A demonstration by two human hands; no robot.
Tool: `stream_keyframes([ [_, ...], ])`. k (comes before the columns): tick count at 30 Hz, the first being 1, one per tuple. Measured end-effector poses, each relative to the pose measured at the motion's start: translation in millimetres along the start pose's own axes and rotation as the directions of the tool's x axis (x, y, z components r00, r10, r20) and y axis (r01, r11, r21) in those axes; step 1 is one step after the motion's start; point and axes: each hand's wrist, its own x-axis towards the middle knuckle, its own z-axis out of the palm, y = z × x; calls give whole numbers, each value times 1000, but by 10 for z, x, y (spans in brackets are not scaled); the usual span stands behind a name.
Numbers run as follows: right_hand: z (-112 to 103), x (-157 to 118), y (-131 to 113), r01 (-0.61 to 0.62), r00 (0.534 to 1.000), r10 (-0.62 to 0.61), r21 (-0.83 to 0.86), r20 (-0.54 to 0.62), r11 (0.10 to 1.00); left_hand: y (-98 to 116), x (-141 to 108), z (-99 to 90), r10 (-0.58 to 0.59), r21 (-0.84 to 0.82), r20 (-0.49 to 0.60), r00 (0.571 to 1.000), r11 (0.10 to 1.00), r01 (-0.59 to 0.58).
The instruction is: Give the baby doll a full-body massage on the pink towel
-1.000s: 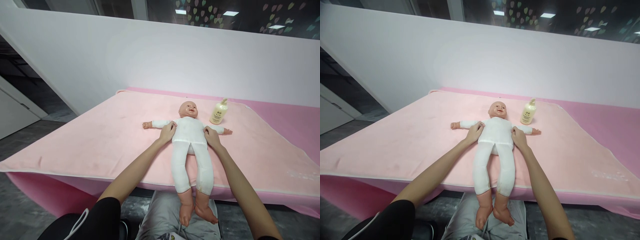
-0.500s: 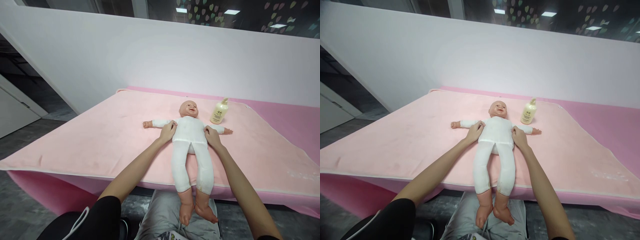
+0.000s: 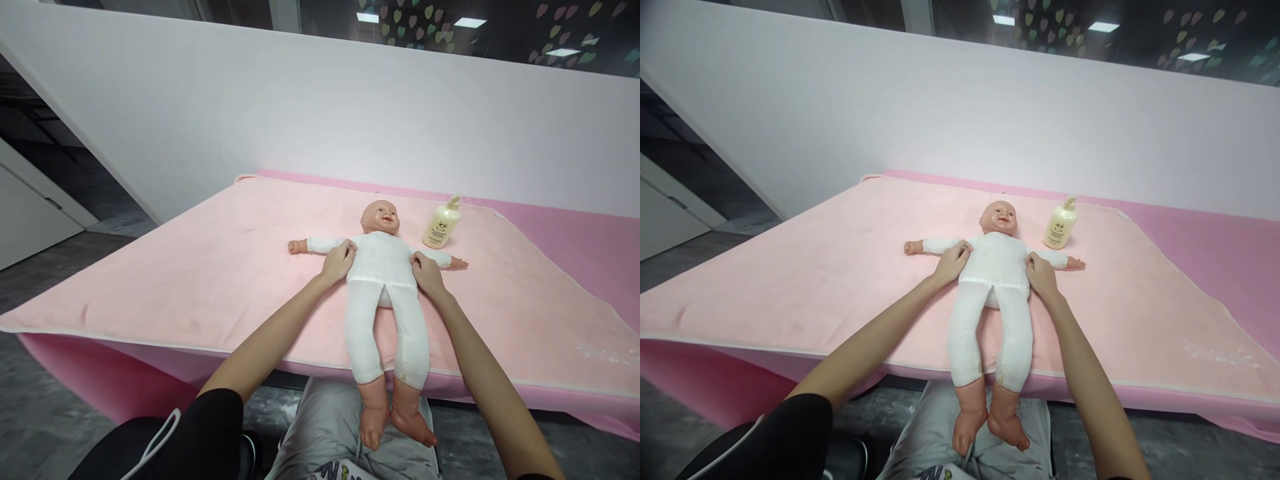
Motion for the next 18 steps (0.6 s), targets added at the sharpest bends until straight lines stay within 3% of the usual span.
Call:
stream_keyframes([
  [6,4,3,12,-7,1000,7,1,-2,1000,6,-5,-4,3,-18,-3,1000,1000,-3],
  [18,-1,7,-2,0,1000,0,-7,6,1000,0,3,-8,-1,120,50,999,993,-5],
])
